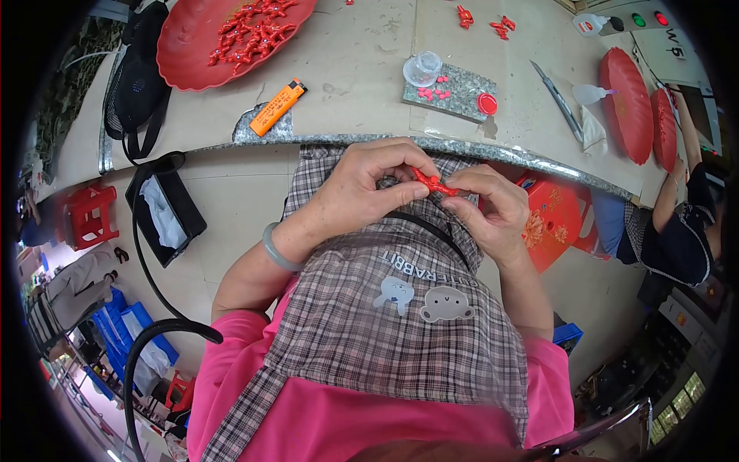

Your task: The person assembles small red plastic components by hand at a factory workstation.

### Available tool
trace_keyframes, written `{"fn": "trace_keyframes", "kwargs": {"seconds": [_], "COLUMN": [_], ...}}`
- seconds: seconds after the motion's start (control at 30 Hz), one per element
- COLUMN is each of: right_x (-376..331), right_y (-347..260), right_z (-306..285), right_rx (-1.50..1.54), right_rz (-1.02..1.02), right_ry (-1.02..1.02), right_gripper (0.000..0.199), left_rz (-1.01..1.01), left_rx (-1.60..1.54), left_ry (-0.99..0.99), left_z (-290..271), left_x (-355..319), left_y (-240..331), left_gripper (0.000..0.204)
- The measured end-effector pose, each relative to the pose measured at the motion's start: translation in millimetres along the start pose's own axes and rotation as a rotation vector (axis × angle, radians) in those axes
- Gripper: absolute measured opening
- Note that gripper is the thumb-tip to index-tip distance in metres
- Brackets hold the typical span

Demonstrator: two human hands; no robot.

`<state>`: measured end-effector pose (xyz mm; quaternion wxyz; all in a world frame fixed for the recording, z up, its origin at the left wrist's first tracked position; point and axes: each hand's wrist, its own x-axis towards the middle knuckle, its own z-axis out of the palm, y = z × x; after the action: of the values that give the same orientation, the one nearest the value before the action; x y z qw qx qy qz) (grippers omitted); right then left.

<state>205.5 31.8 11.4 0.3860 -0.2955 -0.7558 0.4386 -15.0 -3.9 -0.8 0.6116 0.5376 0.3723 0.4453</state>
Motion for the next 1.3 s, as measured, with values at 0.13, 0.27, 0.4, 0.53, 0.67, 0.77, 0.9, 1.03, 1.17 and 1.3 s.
{"fn": "trace_keyframes", "kwargs": {"seconds": [0.13,0.27,0.4,0.53,0.67,0.77,0.9,1.03,1.17,1.3], "right_x": [6.5,9.9,6.7,-3.0,-9.5,-9.8,-6.1,-5.2,-0.8,-4.8], "right_y": [-5.6,-10.0,-8.7,-1.5,-8.5,-1.8,9.8,12.8,13.3,16.7], "right_z": [-3.1,-3.9,-0.2,10.0,17.8,14.9,10.3,6.1,6.3,7.8], "right_rx": [-0.272,-0.495,-0.510,-0.305,-0.049,-0.173,-0.314,-0.362,-0.375,-0.384], "right_rz": [-0.211,-0.345,-0.308,-0.123,0.256,-0.028,-0.315,-0.433,-0.497,-0.487], "right_ry": [-0.061,-0.091,-0.094,-0.013,0.041,0.012,0.010,-0.040,-0.044,-0.034], "right_gripper": [0.027,0.026,0.024,0.017,0.015,0.016,0.022,0.032,0.029,0.029], "left_rz": [0.032,0.074,0.160,0.287,0.377,0.310,0.182,0.125,0.142,0.155], "left_rx": [0.095,0.193,0.310,0.430,0.538,0.492,0.335,0.282,0.297,0.322], "left_ry": [0.001,0.015,0.057,0.092,0.090,0.073,0.049,0.044,0.047,0.051], "left_z": [-1.1,-1.2,1.4,3.7,3.1,2.3,2.9,3.9,4.2,4.4], "left_x": [0.8,1.4,1.2,0.5,0.2,-1.6,-2.0,-2.6,-2.1,-1.7], "left_y": [1.8,5.9,9.6,9.5,8.4,10.2,10.9,10.5,11.1,10.3], "left_gripper": [0.017,0.018,0.018,0.017,0.018,0.017,0.016,0.015,0.015,0.015]}}
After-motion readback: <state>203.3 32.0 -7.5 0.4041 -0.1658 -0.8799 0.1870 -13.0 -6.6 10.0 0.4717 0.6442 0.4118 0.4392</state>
